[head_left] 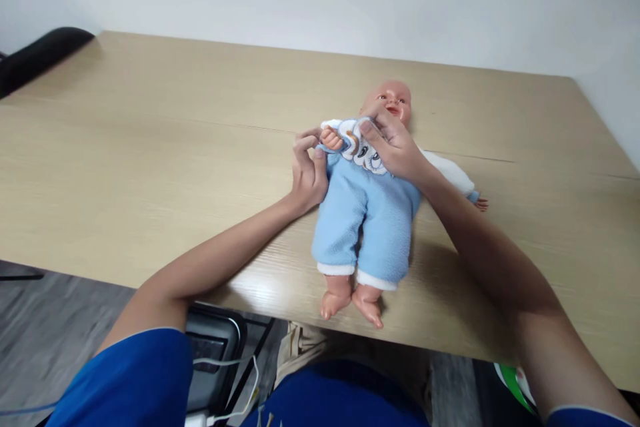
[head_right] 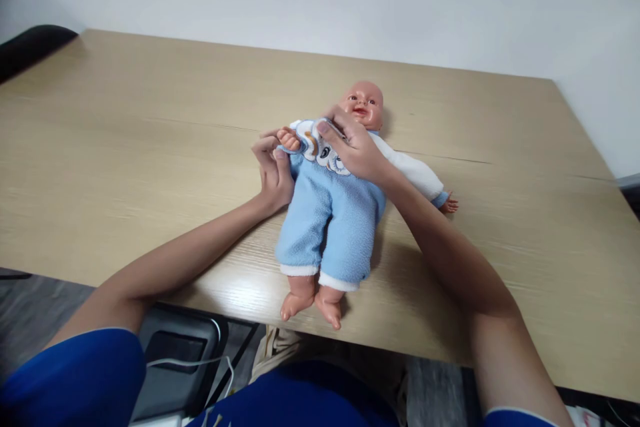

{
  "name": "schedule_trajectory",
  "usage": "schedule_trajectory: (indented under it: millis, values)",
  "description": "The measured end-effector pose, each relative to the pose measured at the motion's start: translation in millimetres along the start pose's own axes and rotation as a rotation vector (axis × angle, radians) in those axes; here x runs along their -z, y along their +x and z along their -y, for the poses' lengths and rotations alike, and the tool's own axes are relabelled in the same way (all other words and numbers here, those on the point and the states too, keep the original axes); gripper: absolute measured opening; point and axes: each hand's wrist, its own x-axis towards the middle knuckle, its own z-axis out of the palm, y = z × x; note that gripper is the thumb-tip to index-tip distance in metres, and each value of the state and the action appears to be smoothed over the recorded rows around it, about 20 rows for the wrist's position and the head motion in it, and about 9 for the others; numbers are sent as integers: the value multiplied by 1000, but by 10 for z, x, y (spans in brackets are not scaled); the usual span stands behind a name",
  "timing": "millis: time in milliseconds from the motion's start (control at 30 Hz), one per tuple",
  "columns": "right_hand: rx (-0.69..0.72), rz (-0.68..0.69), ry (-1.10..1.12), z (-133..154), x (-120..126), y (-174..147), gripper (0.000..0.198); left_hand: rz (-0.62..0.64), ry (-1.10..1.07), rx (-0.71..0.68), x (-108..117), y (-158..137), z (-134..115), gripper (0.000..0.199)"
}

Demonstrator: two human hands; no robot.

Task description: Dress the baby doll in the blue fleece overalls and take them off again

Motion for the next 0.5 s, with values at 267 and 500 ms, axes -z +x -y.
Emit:
schedule_trajectory:
  millis: [267,500]
  values:
    - [89,-83,-12,33,-50,-46,74,90,37,-55,120,48,32,54]
    - [255,-140,51,57,-138,-63,71,195,104,-243,219,103,147,49]
